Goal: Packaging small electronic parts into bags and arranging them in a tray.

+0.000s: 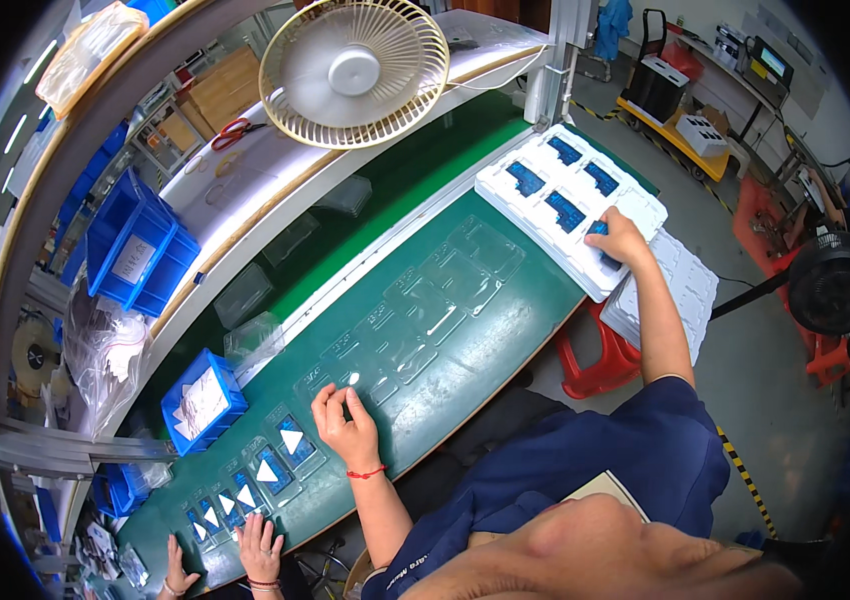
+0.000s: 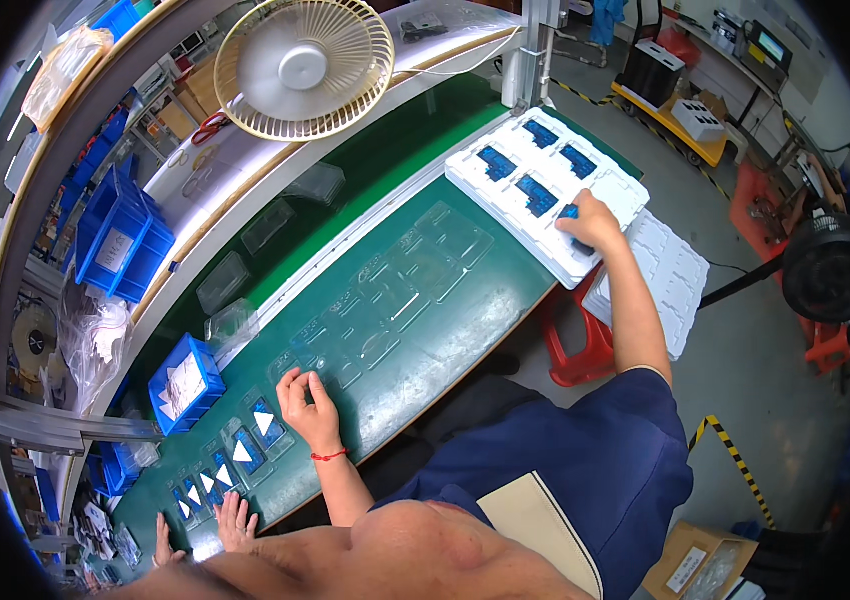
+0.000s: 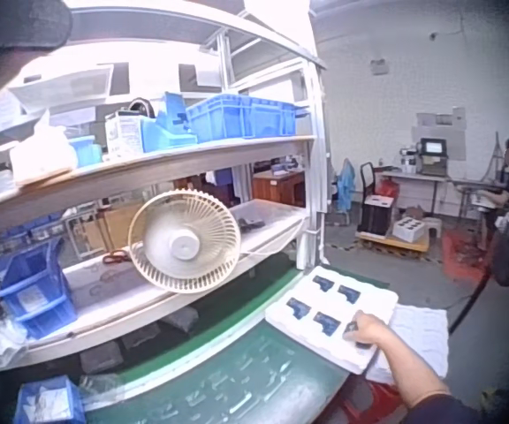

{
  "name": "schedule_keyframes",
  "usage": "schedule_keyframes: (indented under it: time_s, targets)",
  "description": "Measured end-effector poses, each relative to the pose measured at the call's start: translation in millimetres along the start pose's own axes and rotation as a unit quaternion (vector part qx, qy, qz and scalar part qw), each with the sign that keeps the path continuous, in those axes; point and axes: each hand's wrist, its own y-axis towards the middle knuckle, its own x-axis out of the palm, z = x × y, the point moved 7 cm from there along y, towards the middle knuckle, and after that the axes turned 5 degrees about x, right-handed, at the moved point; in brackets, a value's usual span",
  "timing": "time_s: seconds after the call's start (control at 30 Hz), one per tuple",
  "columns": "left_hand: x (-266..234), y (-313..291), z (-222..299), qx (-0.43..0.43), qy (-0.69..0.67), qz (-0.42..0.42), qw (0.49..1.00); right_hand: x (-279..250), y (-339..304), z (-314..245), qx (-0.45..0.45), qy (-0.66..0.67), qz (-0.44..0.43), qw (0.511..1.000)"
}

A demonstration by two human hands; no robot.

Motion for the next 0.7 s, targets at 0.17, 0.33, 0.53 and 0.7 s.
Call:
schedule_keyframes:
  time_s: [0.17,0.33,0.53,0.7]
  targets:
    - [0.9,-3.5,-5.2,-0.001,0.012,-0.003,1.0,-34.7,87.9,1.3,-0.011,0.071,0.068,0.995]
    - [5.5,-1.0,-6.1,-0.003,0.014,-0.007,1.0,-22.2,132.6,-4.7,0.095,-0.037,0.014,0.995]
    - [7.1,-0.6,-8.4,-0.007,0.008,-0.001,1.0,-24.9,141.4,-8.8,0.106,-0.093,-0.009,0.99]
    - [6.4,-0.2,1.2,0.044,0.02,0.001,0.999,-33.2,116.8,-29.7,0.025,-0.098,0.072,0.992]
